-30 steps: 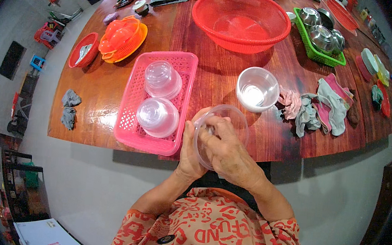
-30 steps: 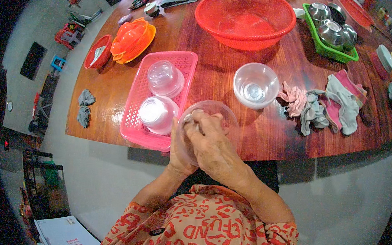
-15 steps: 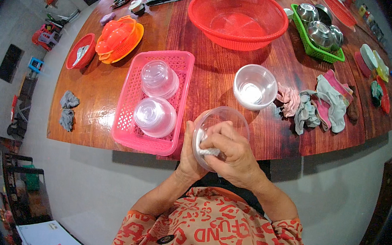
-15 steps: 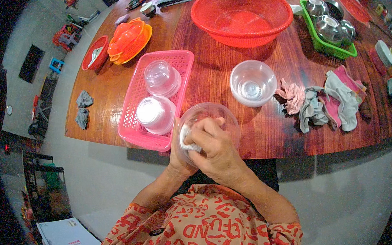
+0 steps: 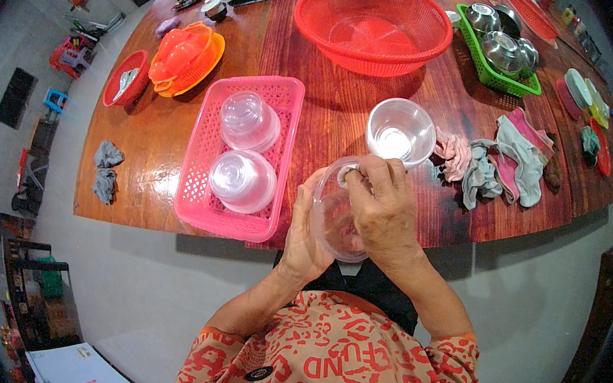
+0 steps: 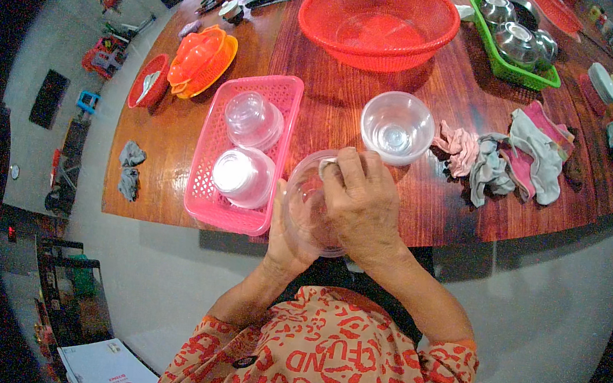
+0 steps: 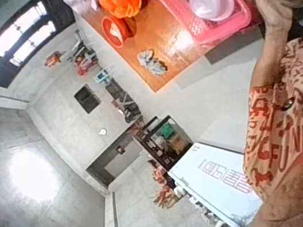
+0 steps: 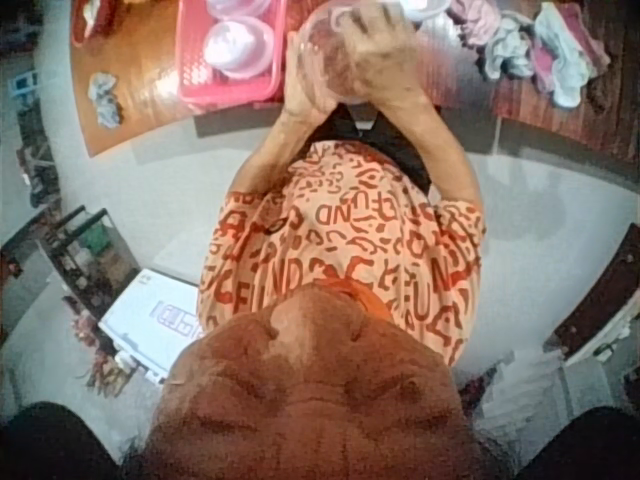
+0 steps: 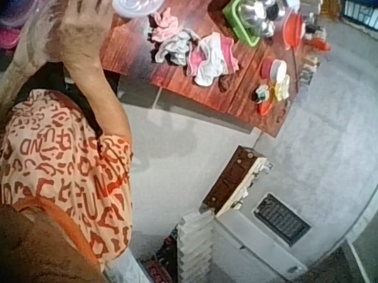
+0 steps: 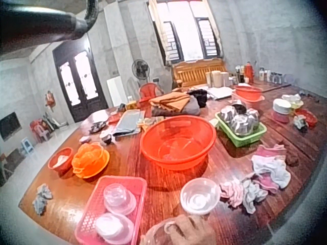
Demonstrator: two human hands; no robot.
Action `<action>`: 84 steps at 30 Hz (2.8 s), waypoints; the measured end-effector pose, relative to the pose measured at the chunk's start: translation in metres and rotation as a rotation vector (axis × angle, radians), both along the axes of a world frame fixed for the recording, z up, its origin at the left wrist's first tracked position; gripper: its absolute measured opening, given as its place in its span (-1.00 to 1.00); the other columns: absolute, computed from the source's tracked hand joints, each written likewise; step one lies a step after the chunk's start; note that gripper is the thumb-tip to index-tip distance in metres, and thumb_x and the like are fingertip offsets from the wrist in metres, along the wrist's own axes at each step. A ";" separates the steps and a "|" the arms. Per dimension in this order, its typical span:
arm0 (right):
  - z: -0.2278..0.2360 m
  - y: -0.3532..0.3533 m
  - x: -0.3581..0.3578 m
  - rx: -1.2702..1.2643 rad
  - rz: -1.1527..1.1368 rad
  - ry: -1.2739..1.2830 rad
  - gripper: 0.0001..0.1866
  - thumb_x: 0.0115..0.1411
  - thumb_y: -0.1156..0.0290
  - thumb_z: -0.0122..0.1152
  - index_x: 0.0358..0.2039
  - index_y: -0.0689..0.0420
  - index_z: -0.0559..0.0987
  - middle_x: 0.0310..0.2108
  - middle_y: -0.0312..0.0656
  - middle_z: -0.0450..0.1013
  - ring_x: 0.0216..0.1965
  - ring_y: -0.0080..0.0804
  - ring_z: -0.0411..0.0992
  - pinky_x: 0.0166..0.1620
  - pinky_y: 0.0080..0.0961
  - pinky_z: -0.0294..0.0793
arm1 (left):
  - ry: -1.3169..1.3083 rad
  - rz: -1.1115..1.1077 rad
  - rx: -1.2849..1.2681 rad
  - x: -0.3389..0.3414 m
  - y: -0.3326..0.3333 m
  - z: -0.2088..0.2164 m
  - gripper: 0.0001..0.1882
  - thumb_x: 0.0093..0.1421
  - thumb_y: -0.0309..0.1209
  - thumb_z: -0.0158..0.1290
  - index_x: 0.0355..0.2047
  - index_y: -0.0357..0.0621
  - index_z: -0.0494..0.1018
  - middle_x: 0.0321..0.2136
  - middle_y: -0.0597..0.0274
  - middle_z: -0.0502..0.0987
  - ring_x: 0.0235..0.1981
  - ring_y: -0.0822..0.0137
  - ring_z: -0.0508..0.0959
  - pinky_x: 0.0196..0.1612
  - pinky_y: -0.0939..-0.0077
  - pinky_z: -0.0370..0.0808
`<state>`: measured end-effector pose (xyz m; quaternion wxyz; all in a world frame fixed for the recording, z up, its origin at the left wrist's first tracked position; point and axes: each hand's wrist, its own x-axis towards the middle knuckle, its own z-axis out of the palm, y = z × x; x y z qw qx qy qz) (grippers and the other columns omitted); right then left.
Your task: The person wipes the inside and outside of clear plastic containers using a white cloth. They handle the containers one at a time, rotating them to clean different surfaces, and place the cleaned items into a pink plastic basket on the table.
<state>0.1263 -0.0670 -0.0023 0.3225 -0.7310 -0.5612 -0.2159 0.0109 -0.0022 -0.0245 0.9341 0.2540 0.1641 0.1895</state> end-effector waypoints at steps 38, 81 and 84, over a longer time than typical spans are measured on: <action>-0.007 0.011 -0.016 -0.070 0.312 0.441 -0.75 -0.05 0.58 0.15 -0.28 0.22 0.47 -0.38 0.00 0.36 -0.35 -0.05 0.44 -0.32 -0.24 0.49 | -0.096 0.036 -0.057 -0.002 0.011 -0.012 -0.44 0.36 0.04 -0.41 0.19 -0.06 0.11 0.04 0.20 0.33 0.08 0.32 0.34 0.17 0.36 0.27; -0.004 -0.021 0.010 -0.139 0.092 -0.300 -0.75 -0.14 0.34 0.12 -0.42 0.15 0.56 -0.41 -0.29 0.33 -0.34 -0.39 0.30 -0.32 -0.43 0.23 | 0.071 -0.139 0.024 -0.009 0.013 -0.010 -0.42 0.27 0.15 -0.27 0.19 0.20 0.08 -0.01 0.14 0.31 -0.12 0.18 0.44 -0.48 0.32 0.57; -0.009 -0.025 -0.001 -0.305 0.144 -0.214 -0.75 -0.17 0.33 0.14 -0.45 0.18 0.57 -0.38 -0.29 0.38 -0.32 -0.39 0.32 -0.31 -0.43 0.27 | 0.073 -0.123 0.053 -0.007 0.011 -0.012 -0.43 0.27 0.14 -0.27 0.18 0.17 0.09 0.03 0.15 0.30 -0.13 0.21 0.44 -0.47 0.31 0.57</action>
